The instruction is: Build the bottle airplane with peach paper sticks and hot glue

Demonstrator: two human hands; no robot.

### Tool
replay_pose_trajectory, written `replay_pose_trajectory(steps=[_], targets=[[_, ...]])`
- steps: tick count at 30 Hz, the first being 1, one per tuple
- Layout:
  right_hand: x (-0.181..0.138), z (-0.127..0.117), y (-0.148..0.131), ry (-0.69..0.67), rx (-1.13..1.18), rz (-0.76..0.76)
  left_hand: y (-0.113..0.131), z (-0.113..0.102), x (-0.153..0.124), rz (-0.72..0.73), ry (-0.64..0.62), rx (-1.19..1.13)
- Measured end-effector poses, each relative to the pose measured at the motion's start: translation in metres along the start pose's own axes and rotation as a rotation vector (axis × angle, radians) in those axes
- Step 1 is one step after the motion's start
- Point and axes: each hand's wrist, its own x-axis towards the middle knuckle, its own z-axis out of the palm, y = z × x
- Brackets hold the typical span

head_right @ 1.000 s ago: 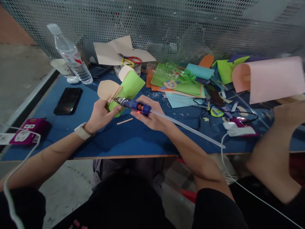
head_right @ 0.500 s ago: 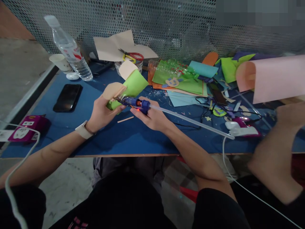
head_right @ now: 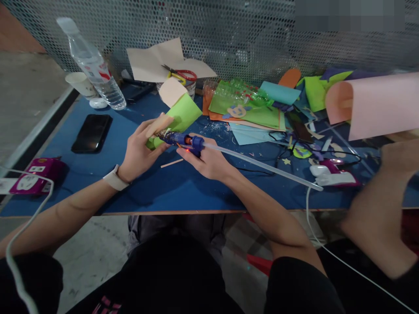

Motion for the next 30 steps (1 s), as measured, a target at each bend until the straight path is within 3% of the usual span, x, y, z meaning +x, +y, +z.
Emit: replay_pose_trajectory(steps=[14, 30], targets=[[0.000, -0.001, -0.002, -0.044, 0.002, 0.049, 0.002, -0.001, 0.000, -0.037, -0.003, 0.011], [0.000, -0.003, -0.001, -0.001, 0.022, 0.027, -0.014, 0.002, -0.002, 0.086, 0.037, 0.190]])
